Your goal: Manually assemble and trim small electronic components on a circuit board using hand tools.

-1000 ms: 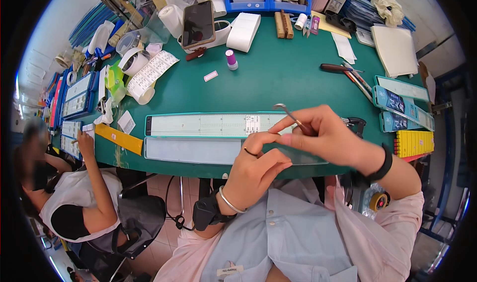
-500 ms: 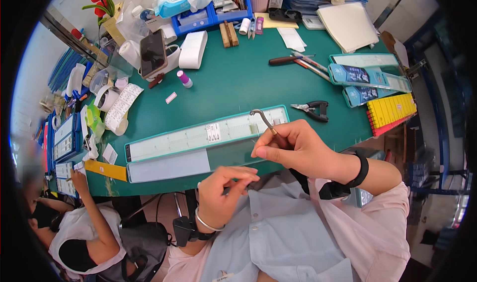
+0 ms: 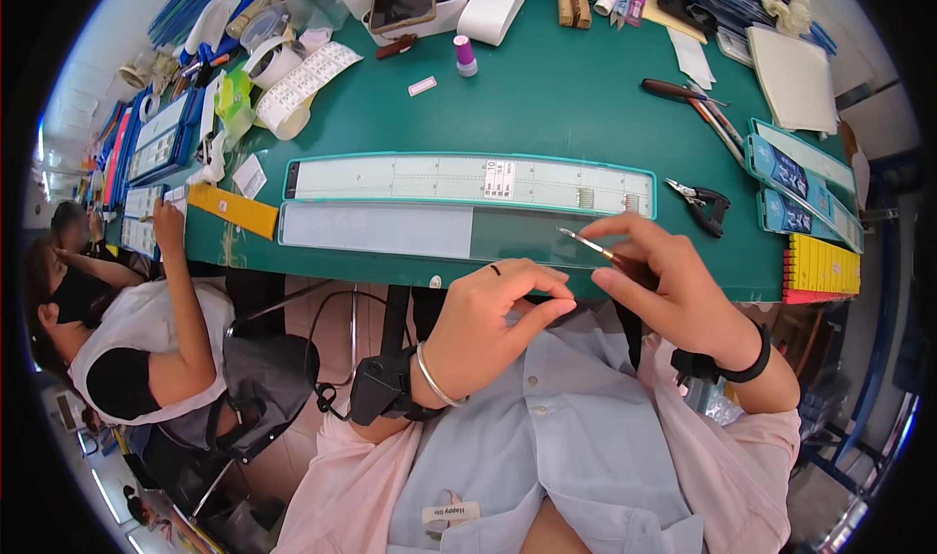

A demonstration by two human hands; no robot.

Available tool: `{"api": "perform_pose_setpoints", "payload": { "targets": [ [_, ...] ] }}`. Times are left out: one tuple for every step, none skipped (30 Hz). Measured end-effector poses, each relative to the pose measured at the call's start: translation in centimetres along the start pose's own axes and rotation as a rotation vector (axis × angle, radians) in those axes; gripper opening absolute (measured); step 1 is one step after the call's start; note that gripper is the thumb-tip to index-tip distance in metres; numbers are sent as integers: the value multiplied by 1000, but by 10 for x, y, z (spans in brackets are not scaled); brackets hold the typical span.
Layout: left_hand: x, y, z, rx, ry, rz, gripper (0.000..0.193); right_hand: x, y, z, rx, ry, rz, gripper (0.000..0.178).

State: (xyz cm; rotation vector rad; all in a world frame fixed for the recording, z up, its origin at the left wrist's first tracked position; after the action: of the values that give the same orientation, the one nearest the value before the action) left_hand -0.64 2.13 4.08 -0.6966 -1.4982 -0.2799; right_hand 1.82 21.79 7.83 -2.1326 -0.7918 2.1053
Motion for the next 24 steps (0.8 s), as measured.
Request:
{"api": "perform_pose_setpoints", "payload": {
  "targets": [
    [-2,1,0,-18,3,-13,8,3,1,0,-11,5,4,20],
    [-3,0,0,-16,-6,-16,8,5,-2,0,54,-59,-64,20],
    [-1,0,0,-5,58,35,7,5,-4,0,120,-123,-132,19],
    [1,-1,-1,7,122,86,8,4,-4,0,154,-152,-180,17],
    [3,-3,1,5,114,84,8,4,-4,1,151,-147,-175,17],
    [11,-8,1,50,190,252,10,2,-3,2,112,-139,-273,17],
    [15,-10,0,95,266,420,13,2,-2,3,72,-131,-371,16],
    [8,-8,1,114,237,387,17,3,-1,5,71,-130,-367,16],
    [7,-9,0,112,234,388,17,0,0,6,73,-238,-584,16],
    [9,-9,-1,108,241,406,17,-3,3,7,75,-346,-800,15],
    [9,-10,-2,106,245,425,17,-3,2,8,72,-347,-797,15],
    [9,-12,-2,107,241,425,17,-8,0,6,112,-440,-905,15],
    [10,-15,-2,137,245,403,17,-12,-2,4,152,-534,-1011,14],
    [10,-17,-3,170,248,379,18,-14,-5,1,147,-535,-1010,14],
    [8,-18,-3,173,244,376,18,-16,-9,-4,163,-522,-1006,16],
    [5,-20,-3,182,241,391,17,-16,-12,-8,180,-509,-1001,18],
    [4,-21,-2,187,241,405,17,-15,-10,-15,177,-505,-1001,18],
    [7,-21,-1,175,251,404,15,-11,-10,-20,163,-373,-871,13],
    [7,-20,0,173,247,401,15,-5,-11,-26,148,-242,-738,9],
    [7,-18,2,173,263,388,15,0,-8,-31,149,-235,-737,9],
    [7,-17,2,172,278,375,15,13,-5,-36,146,-119,-427,8],
    [8,-15,3,167,275,374,15,23,-2,-40,142,-4,-117,7],
    [9,-13,5,177,288,386,15,22,1,-41,143,4,-115,7],
    [10,-12,6,188,301,398,15,25,8,-41,123,129,210,8]
  ]
}}
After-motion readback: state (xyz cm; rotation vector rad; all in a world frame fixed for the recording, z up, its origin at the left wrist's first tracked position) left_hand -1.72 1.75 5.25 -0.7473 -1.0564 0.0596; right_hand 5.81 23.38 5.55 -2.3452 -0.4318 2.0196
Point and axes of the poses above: each hand's wrist, its own z-axis towards the middle knuckle, its own y-axis out of the palm, x = y × z, the point moved 4 cm from there along z, towards the middle knuckle, and after that the axes turned 7 degrees about -y, right-handed, at the moved point
